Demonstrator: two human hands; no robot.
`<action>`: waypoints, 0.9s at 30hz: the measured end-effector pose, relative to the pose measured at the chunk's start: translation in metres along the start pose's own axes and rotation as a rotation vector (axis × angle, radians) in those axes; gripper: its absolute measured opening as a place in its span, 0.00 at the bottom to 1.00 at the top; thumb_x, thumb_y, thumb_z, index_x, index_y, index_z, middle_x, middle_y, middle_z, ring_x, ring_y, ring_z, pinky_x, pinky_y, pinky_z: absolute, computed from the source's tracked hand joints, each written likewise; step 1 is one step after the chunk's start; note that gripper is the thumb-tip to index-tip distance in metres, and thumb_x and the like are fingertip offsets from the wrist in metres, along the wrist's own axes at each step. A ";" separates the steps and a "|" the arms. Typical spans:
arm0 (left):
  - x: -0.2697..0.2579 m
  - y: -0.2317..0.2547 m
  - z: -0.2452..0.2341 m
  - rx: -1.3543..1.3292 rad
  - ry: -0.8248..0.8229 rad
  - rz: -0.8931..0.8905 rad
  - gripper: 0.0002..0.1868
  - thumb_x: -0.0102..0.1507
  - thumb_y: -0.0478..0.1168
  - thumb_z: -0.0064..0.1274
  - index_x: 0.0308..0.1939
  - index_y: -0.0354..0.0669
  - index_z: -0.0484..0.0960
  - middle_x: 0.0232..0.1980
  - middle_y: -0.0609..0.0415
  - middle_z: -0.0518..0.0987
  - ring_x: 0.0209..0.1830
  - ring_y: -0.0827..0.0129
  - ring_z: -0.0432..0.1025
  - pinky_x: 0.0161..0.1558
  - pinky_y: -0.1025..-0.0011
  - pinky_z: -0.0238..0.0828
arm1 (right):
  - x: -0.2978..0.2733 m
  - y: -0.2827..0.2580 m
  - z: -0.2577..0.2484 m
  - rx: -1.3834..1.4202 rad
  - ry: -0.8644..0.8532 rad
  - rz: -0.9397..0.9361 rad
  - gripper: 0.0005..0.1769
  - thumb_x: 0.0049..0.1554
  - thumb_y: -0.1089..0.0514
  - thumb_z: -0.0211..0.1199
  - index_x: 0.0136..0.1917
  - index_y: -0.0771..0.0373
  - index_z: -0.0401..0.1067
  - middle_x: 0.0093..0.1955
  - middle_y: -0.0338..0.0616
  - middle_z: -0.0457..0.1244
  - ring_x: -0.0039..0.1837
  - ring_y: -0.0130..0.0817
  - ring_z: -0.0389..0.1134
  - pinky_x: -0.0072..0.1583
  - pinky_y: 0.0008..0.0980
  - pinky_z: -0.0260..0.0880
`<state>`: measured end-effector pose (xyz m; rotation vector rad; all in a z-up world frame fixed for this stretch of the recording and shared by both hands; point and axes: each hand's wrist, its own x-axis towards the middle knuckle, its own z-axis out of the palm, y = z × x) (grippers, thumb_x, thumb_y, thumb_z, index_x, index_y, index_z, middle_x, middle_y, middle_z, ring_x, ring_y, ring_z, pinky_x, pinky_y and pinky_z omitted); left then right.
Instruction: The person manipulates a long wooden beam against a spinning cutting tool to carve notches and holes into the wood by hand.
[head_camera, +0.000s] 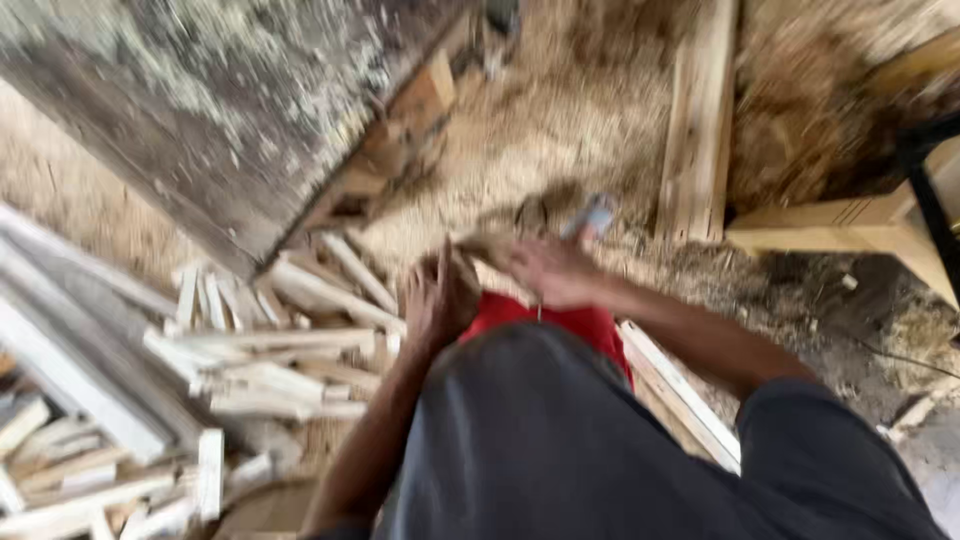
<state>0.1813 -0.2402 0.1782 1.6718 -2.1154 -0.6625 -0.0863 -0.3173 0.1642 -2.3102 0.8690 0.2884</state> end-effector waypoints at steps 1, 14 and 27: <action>0.008 0.013 0.005 0.006 0.000 0.000 0.49 0.61 0.39 0.58 0.82 0.38 0.51 0.58 0.36 0.71 0.54 0.43 0.67 0.55 0.49 0.67 | -0.019 -0.003 0.006 0.014 0.071 -0.006 0.44 0.49 0.53 0.68 0.76 0.61 0.58 0.75 0.57 0.54 0.74 0.55 0.58 0.69 0.54 0.64; 0.242 0.195 0.007 0.031 -0.070 0.016 0.62 0.44 0.36 0.68 0.79 0.40 0.50 0.56 0.37 0.69 0.54 0.40 0.65 0.57 0.45 0.66 | -0.145 0.228 -0.230 -0.017 0.252 0.146 0.67 0.37 0.27 0.79 0.76 0.61 0.54 0.60 0.52 0.59 0.66 0.49 0.58 0.70 0.52 0.55; 0.396 0.233 0.127 -0.119 -0.115 0.197 0.64 0.44 0.40 0.71 0.78 0.45 0.48 0.64 0.33 0.66 0.61 0.41 0.64 0.59 0.44 0.69 | -0.207 0.431 -0.360 -0.468 -0.132 0.498 0.66 0.39 0.34 0.78 0.80 0.58 0.50 0.62 0.48 0.58 0.63 0.43 0.60 0.68 0.44 0.62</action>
